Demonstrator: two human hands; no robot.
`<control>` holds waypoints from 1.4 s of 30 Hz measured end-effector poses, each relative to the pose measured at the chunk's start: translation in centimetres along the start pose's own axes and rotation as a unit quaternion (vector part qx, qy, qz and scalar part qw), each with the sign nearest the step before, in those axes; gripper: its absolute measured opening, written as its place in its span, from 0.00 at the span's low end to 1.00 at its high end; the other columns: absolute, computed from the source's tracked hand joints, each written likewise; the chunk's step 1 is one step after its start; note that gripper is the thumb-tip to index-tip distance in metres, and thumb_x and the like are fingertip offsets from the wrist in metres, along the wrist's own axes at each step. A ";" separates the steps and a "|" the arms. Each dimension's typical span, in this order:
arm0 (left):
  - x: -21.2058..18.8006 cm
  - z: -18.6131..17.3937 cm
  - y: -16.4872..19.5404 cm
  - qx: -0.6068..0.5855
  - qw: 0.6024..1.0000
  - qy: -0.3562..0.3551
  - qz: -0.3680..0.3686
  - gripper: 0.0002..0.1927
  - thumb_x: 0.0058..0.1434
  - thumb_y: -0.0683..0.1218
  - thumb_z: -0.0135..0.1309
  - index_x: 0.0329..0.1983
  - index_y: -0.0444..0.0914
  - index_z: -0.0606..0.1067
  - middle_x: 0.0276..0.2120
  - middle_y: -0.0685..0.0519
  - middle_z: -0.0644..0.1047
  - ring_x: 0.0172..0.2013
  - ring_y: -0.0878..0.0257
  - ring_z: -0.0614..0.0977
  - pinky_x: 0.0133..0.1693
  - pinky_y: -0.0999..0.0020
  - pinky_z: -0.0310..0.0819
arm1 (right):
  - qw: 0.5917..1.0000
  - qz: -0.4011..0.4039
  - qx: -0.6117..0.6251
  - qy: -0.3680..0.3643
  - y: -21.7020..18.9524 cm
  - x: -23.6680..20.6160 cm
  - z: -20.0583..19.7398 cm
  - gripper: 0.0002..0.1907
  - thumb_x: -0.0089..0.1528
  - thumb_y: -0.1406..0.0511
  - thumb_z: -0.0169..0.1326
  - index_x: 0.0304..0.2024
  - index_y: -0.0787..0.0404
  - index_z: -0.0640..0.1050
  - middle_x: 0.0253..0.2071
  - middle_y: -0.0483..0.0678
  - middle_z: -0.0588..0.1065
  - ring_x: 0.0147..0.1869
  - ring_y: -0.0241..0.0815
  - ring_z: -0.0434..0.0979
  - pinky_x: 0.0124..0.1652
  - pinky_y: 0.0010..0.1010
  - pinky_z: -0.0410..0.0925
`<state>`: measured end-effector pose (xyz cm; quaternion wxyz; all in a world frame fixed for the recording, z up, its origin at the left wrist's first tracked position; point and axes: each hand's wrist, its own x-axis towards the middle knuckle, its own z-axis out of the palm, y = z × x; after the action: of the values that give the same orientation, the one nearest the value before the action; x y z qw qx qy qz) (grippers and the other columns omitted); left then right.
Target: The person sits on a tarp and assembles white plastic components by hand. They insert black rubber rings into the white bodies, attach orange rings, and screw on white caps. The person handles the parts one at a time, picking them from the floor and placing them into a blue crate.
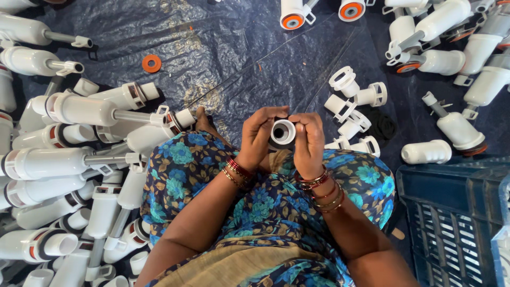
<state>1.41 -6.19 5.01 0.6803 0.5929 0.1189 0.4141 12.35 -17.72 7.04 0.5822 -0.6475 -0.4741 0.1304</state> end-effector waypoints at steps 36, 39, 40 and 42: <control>0.5 -2.1 2.2 0.436 0.874 -0.008 0.212 0.32 0.48 0.44 0.68 0.58 0.42 0.72 0.61 0.48 0.73 0.64 0.49 0.73 0.66 0.53 0.65 | 0.999 -0.013 -0.024 -0.018 10.0 2.8 -2.1 0.36 0.74 0.45 0.40 0.70 0.66 0.66 0.59 0.52 0.67 0.53 0.40 0.69 0.46 0.27 0.70; 0.6 -7.5 6.4 0.555 0.808 0.054 0.192 0.31 0.48 0.42 0.67 0.57 0.42 0.73 0.57 0.49 0.74 0.62 0.50 0.73 0.63 0.52 0.65 | 0.994 0.098 0.021 0.049 12.1 3.5 -3.8 0.25 0.73 0.56 0.51 0.65 0.66 0.70 0.54 0.48 0.70 0.45 0.33 0.73 0.37 0.22 0.70; 0.2 -10.2 8.6 0.628 0.763 0.084 0.127 0.28 0.49 0.39 0.66 0.55 0.42 0.75 0.55 0.49 0.75 0.60 0.51 0.73 0.61 0.53 0.67 | 0.986 0.141 0.048 0.073 12.4 3.6 -4.2 0.23 0.72 0.59 0.54 0.64 0.66 0.70 0.53 0.47 0.71 0.45 0.31 0.74 0.36 0.22 0.70; -1.2 -16.3 13.7 0.725 0.590 0.294 0.198 0.25 0.57 0.45 0.53 0.60 0.40 0.73 0.62 0.46 0.71 0.66 0.50 0.66 0.67 0.44 0.55 | 0.983 0.152 0.070 0.071 12.6 3.3 -5.0 0.21 0.73 0.60 0.55 0.63 0.66 0.70 0.51 0.46 0.71 0.45 0.31 0.73 0.37 0.21 0.70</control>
<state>-15.73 3.87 12.64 -0.1454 0.7452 0.4532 0.4671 23.44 -16.69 -1.28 0.6319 -0.6769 -0.3174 0.2042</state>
